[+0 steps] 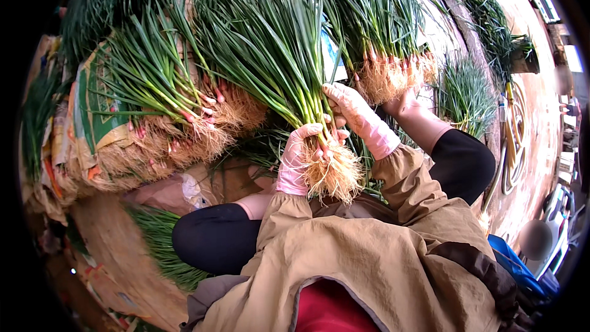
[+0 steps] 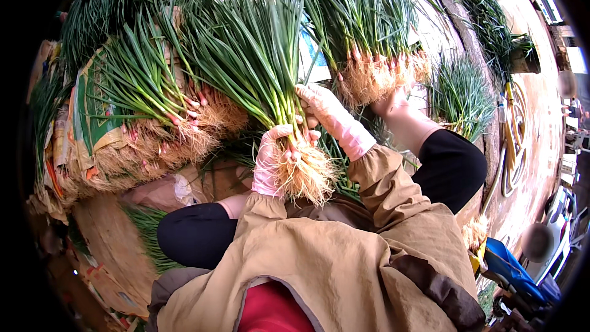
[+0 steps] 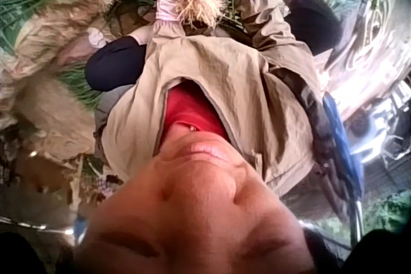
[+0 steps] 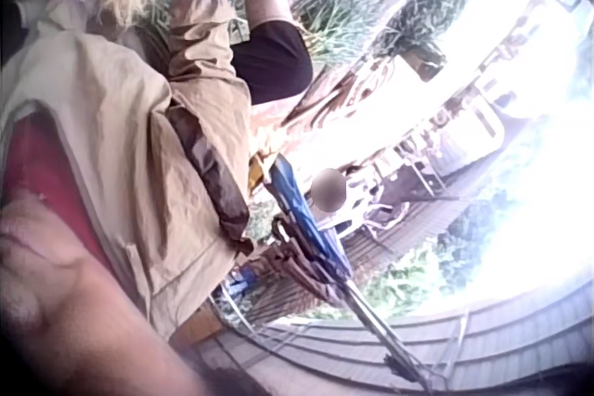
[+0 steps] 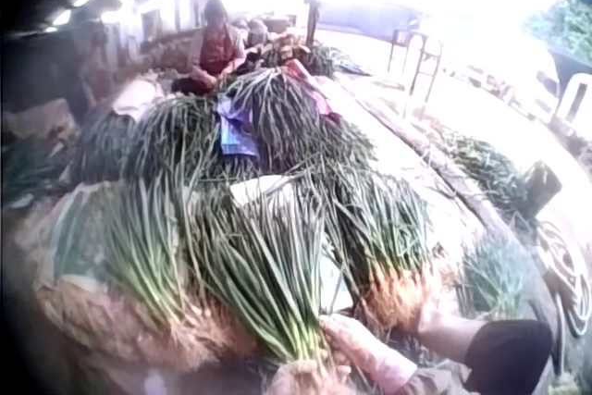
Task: The person gathers bundles of green onions and ties them together using blue tape.
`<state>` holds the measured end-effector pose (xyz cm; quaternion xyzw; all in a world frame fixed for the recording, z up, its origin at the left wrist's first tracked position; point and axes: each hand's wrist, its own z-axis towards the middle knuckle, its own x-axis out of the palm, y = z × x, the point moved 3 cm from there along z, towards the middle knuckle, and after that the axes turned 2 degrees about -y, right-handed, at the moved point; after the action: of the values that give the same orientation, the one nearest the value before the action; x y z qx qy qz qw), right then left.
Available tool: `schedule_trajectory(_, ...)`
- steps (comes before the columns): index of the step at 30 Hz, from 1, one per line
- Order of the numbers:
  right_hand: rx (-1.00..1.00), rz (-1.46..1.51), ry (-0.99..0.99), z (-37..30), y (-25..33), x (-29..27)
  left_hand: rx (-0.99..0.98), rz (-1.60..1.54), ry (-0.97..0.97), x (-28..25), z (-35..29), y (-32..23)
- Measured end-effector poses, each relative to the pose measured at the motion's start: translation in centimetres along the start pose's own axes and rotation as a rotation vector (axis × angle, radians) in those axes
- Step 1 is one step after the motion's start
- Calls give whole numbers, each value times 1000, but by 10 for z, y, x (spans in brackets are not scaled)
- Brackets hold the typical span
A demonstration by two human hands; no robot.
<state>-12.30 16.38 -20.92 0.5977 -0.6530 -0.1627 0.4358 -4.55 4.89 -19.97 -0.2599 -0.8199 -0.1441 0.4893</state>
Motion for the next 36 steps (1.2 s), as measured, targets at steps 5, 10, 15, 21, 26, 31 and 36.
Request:
schedule_trajectory(5,39,-473,-7,1,8,0,-72,191,52,-33,15,-6)
schedule_trajectory(10,-33,-133,117,23,-28,-22,-25,191,26,-23,16,-1)
schedule_trajectory(15,-62,-219,-63,-3,-2,6,-164,218,-46,-42,18,-7)
schedule_trajectory(21,97,697,67,77,-56,-58,-54,179,153,7,11,24)
schedule_trajectory(26,510,-912,253,39,-47,-70,141,-63,138,3,2,-2)
schedule_trajectory(31,-509,-1570,-486,63,55,-66,108,90,114,-20,20,-4)
schedule_trajectory(36,-404,-1461,-586,116,68,-93,166,108,-159,-8,31,-3)
